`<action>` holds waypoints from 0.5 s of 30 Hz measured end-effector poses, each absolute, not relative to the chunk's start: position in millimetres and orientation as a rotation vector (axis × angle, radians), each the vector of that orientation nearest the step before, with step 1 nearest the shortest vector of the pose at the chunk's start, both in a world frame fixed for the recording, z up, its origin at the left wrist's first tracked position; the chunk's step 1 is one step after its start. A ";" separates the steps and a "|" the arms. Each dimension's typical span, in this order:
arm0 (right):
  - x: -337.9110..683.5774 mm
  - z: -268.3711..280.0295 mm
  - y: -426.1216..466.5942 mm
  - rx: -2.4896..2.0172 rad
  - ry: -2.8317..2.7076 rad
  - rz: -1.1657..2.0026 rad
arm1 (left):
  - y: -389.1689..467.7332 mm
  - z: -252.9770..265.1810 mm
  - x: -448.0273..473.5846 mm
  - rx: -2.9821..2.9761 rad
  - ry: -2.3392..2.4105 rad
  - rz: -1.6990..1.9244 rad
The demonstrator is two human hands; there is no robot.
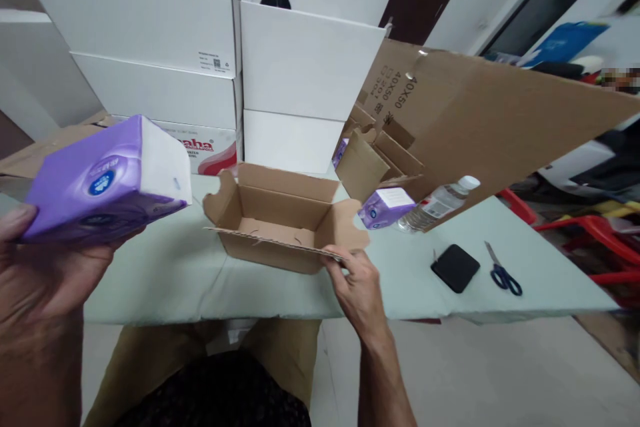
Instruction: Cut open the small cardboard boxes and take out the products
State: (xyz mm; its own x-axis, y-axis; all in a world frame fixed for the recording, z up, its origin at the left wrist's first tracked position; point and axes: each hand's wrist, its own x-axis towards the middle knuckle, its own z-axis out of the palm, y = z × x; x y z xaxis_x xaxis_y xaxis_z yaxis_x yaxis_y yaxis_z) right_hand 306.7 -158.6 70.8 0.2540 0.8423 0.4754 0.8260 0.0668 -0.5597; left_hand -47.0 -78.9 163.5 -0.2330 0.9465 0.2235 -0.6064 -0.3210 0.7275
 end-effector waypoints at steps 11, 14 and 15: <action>403.8 79.4 -299.8 -2.067 -0.583 -0.599 | -72.6 121.9 -16.0 0.649 0.740 1.451; 428.5 63.0 -305.8 -2.181 -0.493 -0.639 | -74.0 112.9 -2.2 0.657 0.768 1.340; 436.3 55.5 -304.3 -2.223 -0.527 -0.628 | -75.0 111.1 1.8 0.665 0.771 1.308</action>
State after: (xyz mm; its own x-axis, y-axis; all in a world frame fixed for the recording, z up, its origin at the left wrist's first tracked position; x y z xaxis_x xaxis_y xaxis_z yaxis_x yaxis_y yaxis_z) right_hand 436.3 -304.3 55.5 0.7945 0.1732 0.5820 0.5431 -0.6315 -0.5534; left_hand 1.8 -75.0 111.1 0.0881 0.9890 -0.1189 -0.5834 0.1479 0.7986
